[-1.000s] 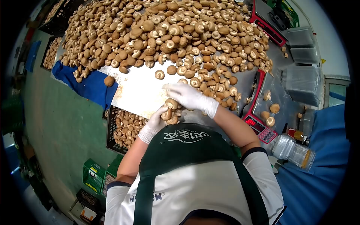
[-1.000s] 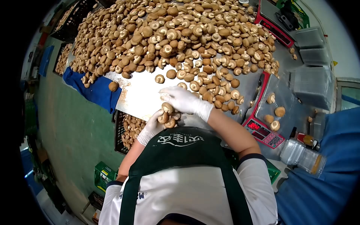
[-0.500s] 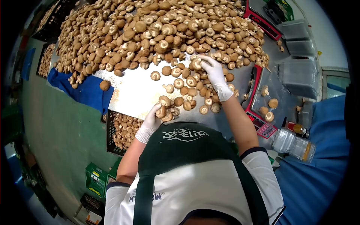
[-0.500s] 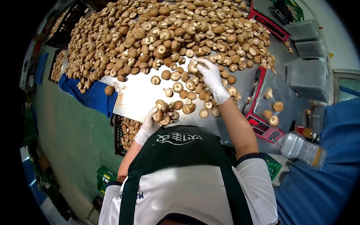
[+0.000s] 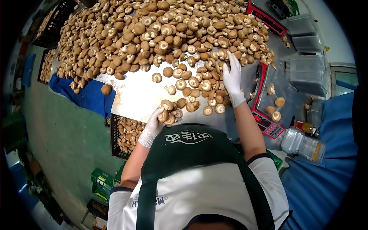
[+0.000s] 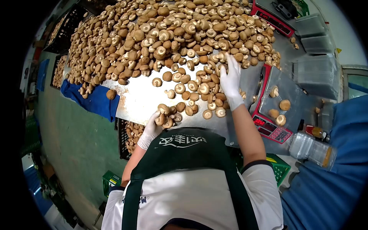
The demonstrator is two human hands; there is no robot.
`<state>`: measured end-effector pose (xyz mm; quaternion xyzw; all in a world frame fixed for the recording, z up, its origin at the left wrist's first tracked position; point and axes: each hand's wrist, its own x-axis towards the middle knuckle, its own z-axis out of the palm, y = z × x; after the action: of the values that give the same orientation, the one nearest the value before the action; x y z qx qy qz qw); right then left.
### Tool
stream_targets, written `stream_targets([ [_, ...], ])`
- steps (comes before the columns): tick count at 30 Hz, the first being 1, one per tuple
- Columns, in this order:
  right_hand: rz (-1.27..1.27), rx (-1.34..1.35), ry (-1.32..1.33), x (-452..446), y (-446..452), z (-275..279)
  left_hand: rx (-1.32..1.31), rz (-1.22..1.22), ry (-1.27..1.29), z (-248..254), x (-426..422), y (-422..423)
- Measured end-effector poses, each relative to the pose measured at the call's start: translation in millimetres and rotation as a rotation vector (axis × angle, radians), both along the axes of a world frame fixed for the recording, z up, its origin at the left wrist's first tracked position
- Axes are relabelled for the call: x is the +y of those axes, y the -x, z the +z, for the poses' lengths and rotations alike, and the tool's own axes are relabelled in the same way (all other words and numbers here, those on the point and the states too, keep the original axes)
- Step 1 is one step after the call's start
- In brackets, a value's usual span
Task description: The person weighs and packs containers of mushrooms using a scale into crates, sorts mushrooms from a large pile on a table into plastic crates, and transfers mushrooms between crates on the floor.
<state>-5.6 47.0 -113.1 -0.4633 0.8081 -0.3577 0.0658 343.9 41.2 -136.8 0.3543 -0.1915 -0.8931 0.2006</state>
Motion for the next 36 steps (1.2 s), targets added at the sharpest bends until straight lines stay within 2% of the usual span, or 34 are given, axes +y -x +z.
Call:
stream_targets([
  [2,-0.02,0.054,-0.12,-19.6,6.0,-17.7,-0.049,0.078,-0.036,1.8,2.4,-3.2],
  [3,0.033,0.184,-0.22,-28.2,-0.3,-31.6,-0.073,0.115,-0.052,3.3,2.9,-4.9],
  [5,0.064,0.249,-0.266,-29.5,-26.5,-37.1,-0.057,0.157,-0.049,8.1,2.5,-5.0],
  [7,0.099,0.259,-0.345,-28.8,-39.7,-24.7,-0.027,0.161,-0.053,11.9,1.7,-7.8],
  [10,0.297,0.334,-0.486,-15.4,-63.9,-10.7,-0.067,0.187,-0.085,4.7,1.5,-9.7],
  [11,0.327,0.144,-0.408,-9.1,-76.4,-10.3,-0.064,0.177,-0.086,1.2,1.6,-9.8],
  [13,0.434,0.138,-0.399,9.8,-87.9,-6.9,-0.055,0.16,-0.084,3.2,-1.2,-8.1],
  [17,0.384,0.181,-0.187,-2.7,-98.3,15.4,-0.062,0.205,-0.111,-2.4,2.2,-12.4],
  [19,0.521,0.133,-0.13,-25.2,-111.2,19.5,-0.06,0.202,-0.102,-6.3,3.1,-13.6],
  [21,0.572,0.242,-0.092,-48.8,-131.6,9.1,-0.056,0.206,-0.09,-12.6,5.2,-15.0],
  [23,0.665,0.373,-0.278,-71.1,-137.2,-10.7,-0.069,0.239,-0.123,-4.4,8.4,-14.4],
  [24,0.632,0.428,-0.294,-81.6,-138.8,-8.6,-0.059,0.238,-0.106,-2.1,9.1,-15.7],
  [28,0.464,0.079,-0.284,-86.9,-127.9,8.6,-0.042,0.279,-0.08,7.2,9.8,-16.4],
  [31,0.449,-0.704,-0.21,-70.7,-117.5,13.7,-0.056,0.254,-0.097,9.1,6.9,-16.2],
  [35,0.514,-0.937,-0.174,-27.7,-98.7,22.5,-0.081,0.167,0.037,24.9,-5.7,1.0],
  [36,0.503,-1.037,-0.152,-14.1,-100.2,41.1,-0.071,0.141,0.092,28.6,-9.2,7.2],
])
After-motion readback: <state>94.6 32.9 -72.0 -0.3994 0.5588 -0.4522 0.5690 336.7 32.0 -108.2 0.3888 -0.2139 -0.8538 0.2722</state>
